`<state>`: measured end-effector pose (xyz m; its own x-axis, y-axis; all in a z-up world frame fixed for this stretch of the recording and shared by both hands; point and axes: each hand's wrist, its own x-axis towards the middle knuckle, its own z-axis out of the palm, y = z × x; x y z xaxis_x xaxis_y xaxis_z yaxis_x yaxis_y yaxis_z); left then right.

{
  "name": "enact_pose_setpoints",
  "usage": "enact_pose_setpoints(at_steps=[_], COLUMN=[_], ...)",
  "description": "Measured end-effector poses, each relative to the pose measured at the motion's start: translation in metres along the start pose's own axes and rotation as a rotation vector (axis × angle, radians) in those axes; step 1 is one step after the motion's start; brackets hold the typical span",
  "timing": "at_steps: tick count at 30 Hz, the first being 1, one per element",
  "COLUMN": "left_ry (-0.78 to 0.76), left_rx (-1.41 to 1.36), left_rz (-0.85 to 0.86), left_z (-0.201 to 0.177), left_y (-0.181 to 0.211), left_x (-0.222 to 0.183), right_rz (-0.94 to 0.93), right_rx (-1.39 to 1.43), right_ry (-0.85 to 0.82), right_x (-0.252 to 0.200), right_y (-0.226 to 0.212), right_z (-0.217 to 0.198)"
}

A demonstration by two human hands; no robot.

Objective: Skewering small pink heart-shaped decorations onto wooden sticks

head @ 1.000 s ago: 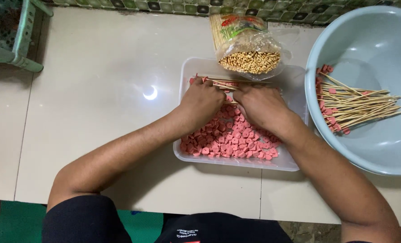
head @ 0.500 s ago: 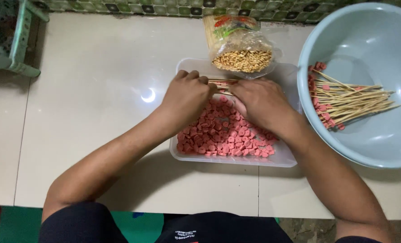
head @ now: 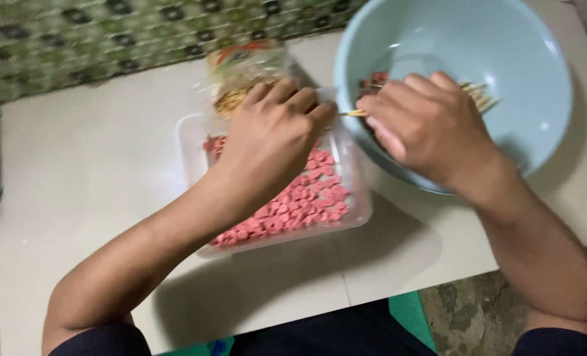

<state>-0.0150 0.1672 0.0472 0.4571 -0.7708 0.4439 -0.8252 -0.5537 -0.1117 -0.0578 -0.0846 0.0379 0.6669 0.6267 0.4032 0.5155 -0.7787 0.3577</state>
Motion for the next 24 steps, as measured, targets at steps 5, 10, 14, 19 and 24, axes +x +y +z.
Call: enact_pose_setpoints(at_steps=[5, 10, 14, 19, 24], left_ry=[0.089, 0.062, 0.065, -0.048, -0.310], left_rx=[0.062, 0.062, 0.042, -0.077, -0.142], left_rz=[0.074, 0.119, 0.187, 0.082, 0.077], left_z=[0.070, 0.128, 0.167, 0.181, 0.153], left_y=[0.023, 0.039, 0.041, 0.054, 0.069], left_x=[0.064, 0.105, 0.117, 0.114, 0.113], right_rz=[0.008, 0.047, 0.128, 0.143, 0.167], right_rx=[-0.071, -0.148, -0.034, 0.005, 0.148], right_ry=[0.013, -0.002, -0.161, -0.175, -0.591], right_x=[-0.054, -0.091, -0.120, -0.132, -0.124], right_y=[0.065, 0.098, 0.104, 0.090, 0.075], right_z=[0.044, 0.088, 0.138, 0.138, 0.104])
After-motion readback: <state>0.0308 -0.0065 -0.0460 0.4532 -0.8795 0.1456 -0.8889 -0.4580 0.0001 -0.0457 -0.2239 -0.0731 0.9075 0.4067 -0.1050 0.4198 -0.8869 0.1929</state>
